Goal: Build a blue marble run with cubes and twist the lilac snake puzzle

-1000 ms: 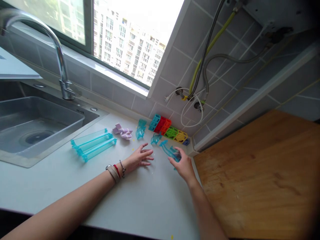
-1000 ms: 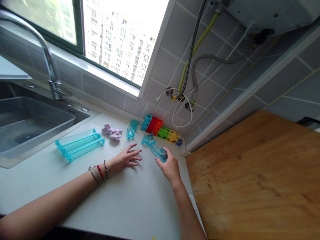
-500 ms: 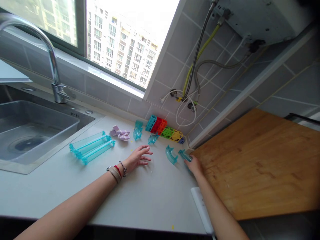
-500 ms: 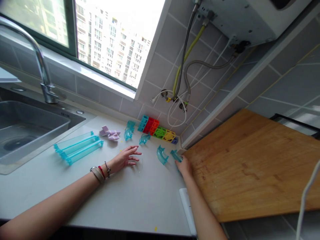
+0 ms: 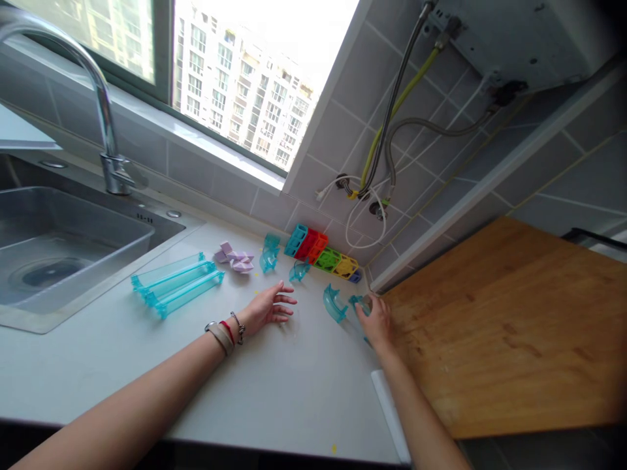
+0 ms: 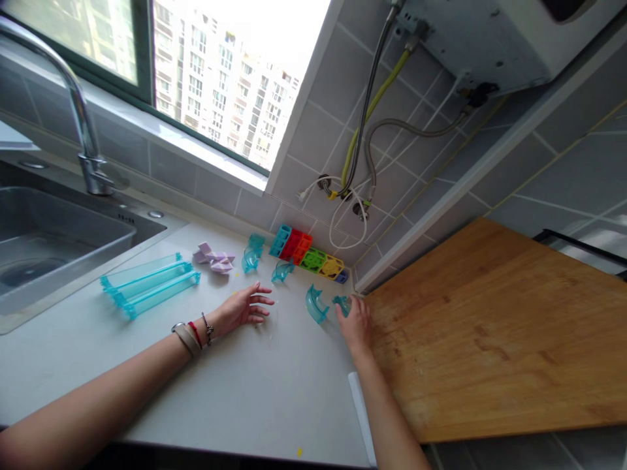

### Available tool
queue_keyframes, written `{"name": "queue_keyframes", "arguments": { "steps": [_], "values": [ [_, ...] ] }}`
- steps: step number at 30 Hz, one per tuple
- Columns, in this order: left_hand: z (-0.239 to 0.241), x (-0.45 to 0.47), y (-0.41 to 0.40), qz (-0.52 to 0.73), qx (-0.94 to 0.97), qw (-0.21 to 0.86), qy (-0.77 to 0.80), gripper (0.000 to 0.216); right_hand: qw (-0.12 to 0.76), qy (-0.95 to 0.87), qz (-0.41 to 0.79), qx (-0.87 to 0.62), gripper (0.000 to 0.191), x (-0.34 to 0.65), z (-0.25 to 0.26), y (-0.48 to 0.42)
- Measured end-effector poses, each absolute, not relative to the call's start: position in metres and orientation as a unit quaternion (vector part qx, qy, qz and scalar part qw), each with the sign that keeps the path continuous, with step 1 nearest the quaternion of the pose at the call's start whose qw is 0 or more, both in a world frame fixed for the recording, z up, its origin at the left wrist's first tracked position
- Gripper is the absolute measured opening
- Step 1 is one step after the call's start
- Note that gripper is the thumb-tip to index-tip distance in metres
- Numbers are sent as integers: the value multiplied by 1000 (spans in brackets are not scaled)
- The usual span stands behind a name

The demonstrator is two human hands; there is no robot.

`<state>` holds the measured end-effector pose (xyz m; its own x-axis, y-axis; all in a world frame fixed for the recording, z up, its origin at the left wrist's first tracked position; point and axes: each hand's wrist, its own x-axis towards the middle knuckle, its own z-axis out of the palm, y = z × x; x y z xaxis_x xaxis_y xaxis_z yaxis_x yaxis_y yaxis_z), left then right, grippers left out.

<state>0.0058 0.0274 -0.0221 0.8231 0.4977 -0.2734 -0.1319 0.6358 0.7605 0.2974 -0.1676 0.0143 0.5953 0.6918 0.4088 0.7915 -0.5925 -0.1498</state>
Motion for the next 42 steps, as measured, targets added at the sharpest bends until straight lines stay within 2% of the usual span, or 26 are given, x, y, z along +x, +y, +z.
{"name": "queue_keyframes", "arguments": {
  "steps": [4, 14, 26, 30, 34, 42],
  "values": [
    [-22, 5, 28, 184, 377, 877, 236, 56, 196, -514, -122, -827, 44, 270, 2, -147],
    [-16, 2, 23, 183, 367, 879, 245, 48, 295, -453, -126, -832, 56, 246, -52, -122],
    [-26, 8, 20, 172, 458, 840, 235, 42, 462, -489, -72, -737, 27, 197, -20, -126],
    [-26, 9, 13, 165, 485, 828, 227, 44, 451, -567, -42, -688, 20, 152, 13, -110],
    [-24, 9, 10, 197, 492, 826, 192, 44, 407, -598, -65, -687, 20, 116, 34, -80],
    [-31, 13, 30, 348, 429, 775, 307, 31, 331, -558, -101, -754, 29, 143, -8, -66]
  ]
}}
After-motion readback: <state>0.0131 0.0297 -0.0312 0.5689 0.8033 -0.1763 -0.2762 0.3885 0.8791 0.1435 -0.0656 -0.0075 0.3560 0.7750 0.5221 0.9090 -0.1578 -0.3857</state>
